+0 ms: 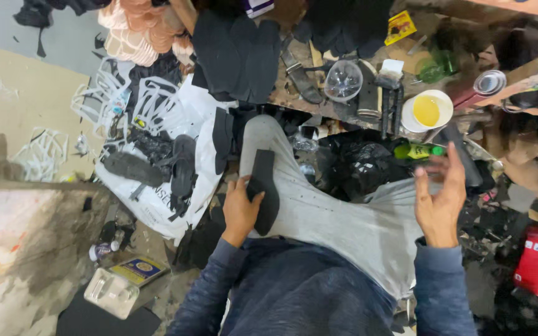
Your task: The person sits on the floor and repeatedly applies a yellow liquid to black shoe parts using a small brush. They pick up each part, coat it, and place it on a nearby wooden shelf.
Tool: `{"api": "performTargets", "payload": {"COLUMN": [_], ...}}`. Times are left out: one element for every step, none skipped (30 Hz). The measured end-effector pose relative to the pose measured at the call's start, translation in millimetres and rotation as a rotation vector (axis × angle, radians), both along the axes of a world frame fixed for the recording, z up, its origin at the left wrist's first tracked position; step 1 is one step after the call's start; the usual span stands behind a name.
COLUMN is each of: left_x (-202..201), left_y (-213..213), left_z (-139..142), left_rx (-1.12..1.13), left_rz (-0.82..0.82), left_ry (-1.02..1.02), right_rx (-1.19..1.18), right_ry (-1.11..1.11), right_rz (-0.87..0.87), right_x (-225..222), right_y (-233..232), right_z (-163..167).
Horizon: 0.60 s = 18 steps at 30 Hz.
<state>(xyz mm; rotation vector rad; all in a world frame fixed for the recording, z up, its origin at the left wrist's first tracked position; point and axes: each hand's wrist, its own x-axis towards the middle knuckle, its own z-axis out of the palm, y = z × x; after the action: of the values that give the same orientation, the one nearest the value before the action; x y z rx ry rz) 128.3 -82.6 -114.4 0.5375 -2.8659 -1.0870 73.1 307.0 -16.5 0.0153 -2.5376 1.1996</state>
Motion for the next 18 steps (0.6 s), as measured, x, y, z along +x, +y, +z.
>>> {"api": "performTargets", "payload": {"left_x": [-2,-7,-12,-17,-22,-26,-30,-33,-36,-41,-44,-48,-53,-58,-62,-65,-66,-64], "left_y": [-1,-1,-1,-1,0,3,6,10,15,21,27,34,40,47,53,59,63,66], "left_z": [-4,-7,-7,-5,1,8,19,33,48,65,83,100,117,133,146,159,169,178], "left_rx": [0.035,0.068,0.397,0.724,1.046,1.208,1.371,1.532,1.711,1.888,2.066,2.150,2.229,2.308,2.391,2.474,2.554,2.504], "left_rz": [-0.004,-0.015,0.006,0.036,0.078,0.082,0.086,0.093,0.120,0.149,0.181,0.099,0.013,-0.078,-0.062,-0.043,-0.020,-0.035], "left_ry": [-0.005,-0.007,-0.009,-0.023,-0.043,-0.025,-0.009,0.003,-0.014,-0.031,-0.050,-0.058,-0.062,-0.068,-0.080,-0.090,-0.098,-0.083], "right_rx": [-0.003,0.055,0.114,0.144,0.169,0.281,0.393,0.505,0.530,0.555,0.580,0.645,0.708,0.772,0.826,0.878,0.929,0.927], "right_ry": [0.021,0.044,0.062,0.046,0.028,0.059,0.087,0.111,0.079,0.048,0.014,-0.010,-0.033,-0.055,-0.027,0.002,0.031,-0.004], "right_rz": [-0.002,-0.022,-0.040,-0.043,-0.037,-0.029,-0.023,-0.015,-0.014,-0.011,-0.008,-0.020,-0.031,-0.045,-0.038,-0.030,-0.018,-0.014], "right_x": [-13,-27,-41,-54,-67,-78,-87,-95,-103,-110,-117,-124,-132,-139,-145,-150,-154,-156], "right_y": [6,11,17,23,27,31,35,39,42,43,44,45,44,44,44,44,44,46], "right_z": [-3,-6,-10,-14,-19,-23,-27,-30,-34,-38,-41,-44,-47,-50,-52,-52,-52,-50]}}
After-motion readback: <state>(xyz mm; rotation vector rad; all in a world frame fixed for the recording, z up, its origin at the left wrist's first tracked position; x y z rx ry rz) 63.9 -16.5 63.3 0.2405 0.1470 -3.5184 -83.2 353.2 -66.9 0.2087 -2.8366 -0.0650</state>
